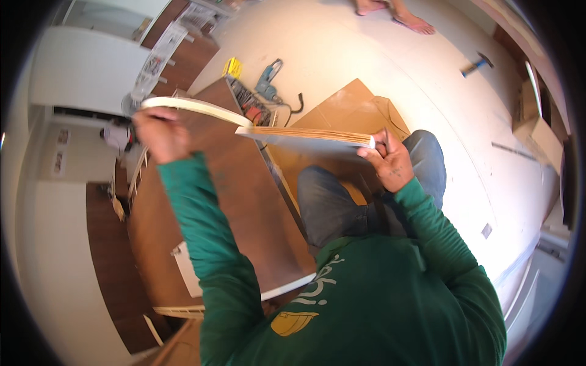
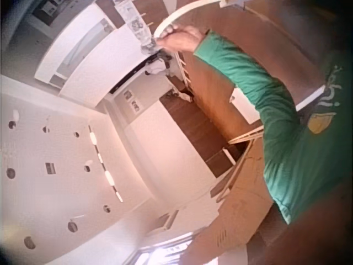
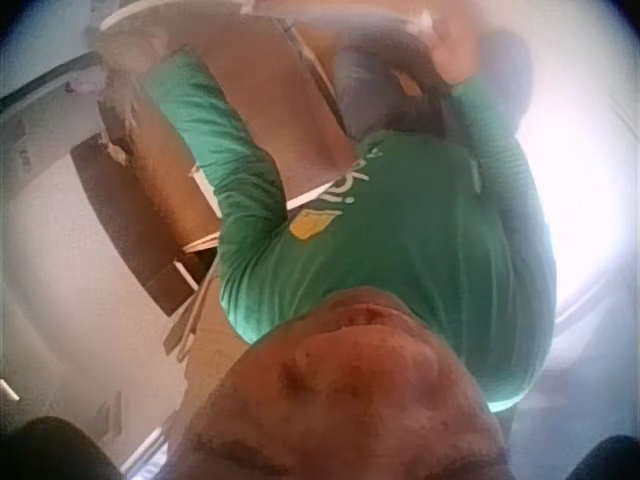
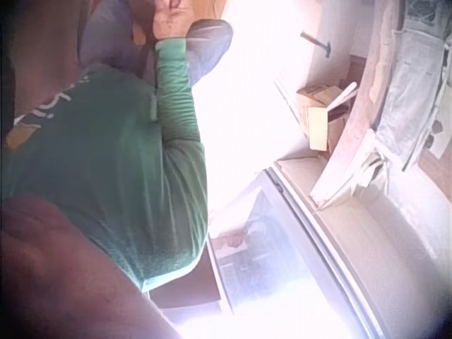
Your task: The person sits on the floor and uses a utility knife to trim the edges of a white particle board panel. They repeatedly score the edge and snap off thin strips of material to clean up the cut.
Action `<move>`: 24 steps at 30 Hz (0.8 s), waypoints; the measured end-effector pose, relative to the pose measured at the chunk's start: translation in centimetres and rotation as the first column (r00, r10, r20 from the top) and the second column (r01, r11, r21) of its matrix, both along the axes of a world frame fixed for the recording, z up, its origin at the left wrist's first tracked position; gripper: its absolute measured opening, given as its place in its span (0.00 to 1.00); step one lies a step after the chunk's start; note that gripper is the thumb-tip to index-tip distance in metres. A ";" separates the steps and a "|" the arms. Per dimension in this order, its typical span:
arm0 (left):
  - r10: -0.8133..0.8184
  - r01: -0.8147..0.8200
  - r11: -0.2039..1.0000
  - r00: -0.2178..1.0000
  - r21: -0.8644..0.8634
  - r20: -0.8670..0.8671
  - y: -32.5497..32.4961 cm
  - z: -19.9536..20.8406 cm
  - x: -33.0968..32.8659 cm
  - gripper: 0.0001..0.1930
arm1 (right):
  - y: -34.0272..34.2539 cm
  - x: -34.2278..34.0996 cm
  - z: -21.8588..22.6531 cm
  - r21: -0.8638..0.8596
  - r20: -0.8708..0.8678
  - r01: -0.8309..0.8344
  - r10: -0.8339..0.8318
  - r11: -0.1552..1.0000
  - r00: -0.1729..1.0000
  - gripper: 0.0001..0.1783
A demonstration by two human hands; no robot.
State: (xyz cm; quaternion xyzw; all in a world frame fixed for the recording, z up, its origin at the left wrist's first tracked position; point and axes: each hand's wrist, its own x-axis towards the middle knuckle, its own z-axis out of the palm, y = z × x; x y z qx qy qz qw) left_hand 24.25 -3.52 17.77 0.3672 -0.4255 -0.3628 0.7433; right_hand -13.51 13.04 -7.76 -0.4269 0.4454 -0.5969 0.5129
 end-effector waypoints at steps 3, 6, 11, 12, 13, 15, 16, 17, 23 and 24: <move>-0.044 0.035 0.979 0.998 -0.201 -0.042 2.3 7.6 10.6 0.06 | 1.9 -0.1 1.6 0.023 -0.154 0.009 -0.005 1.000 0.988 0.15; 0.098 -0.034 0.895 0.987 -0.445 0.123 10.2 15.7 14.0 0.07 | 2.2 0.5 1.7 -0.071 -0.246 0.016 -0.033 0.997 0.969 0.14; 0.680 -0.556 0.687 0.718 -0.468 0.146 18.7 12.6 7.1 0.12 | -0.5 0.0 0.7 -0.148 -0.294 0.093 -0.133 0.985 0.946 0.13; 0.688 -0.554 0.704 0.685 -0.444 0.237 19.1 9.5 8.4 0.15 | -1.2 -1.0 0.5 -0.156 -0.322 0.123 -0.168 0.980 0.932 0.13; 0.725 -0.625 0.689 0.586 -0.367 0.361 21.2 8.1 8.6 0.18 | -1.6 -1.3 0.0 -0.122 -0.307 0.123 -0.156 0.985 0.939 0.14; 0.691 -0.736 0.644 0.442 -0.209 0.573 26.0 6.0 9.0 0.21 | -2.7 -1.7 0.0 -0.144 -0.318 0.095 -0.137 0.985 0.938 0.14; 0.690 -0.783 0.596 0.388 -0.176 0.611 28.6 4.8 9.4 0.20 | -2.9 -1.7 -0.3 -0.144 -0.325 0.074 -0.118 0.987 0.938 0.14; 0.670 -0.791 0.594 0.388 -0.144 0.632 31.0 4.2 9.5 0.21 | -3.3 -2.1 -0.7 -0.158 -0.368 0.072 -0.126 0.985 0.921 0.14; 0.425 -0.654 0.709 0.695 0.264 0.580 46.6 1.1 11.8 0.16 | -5.3 -3.7 -2.6 -0.194 -0.474 0.143 -0.220 0.971 0.853 0.19; 0.363 -0.610 0.693 0.756 0.385 0.545 48.2 1.3 10.5 0.15 | -5.4 -3.9 -1.9 -0.124 -0.446 0.157 -0.196 0.980 0.873 0.21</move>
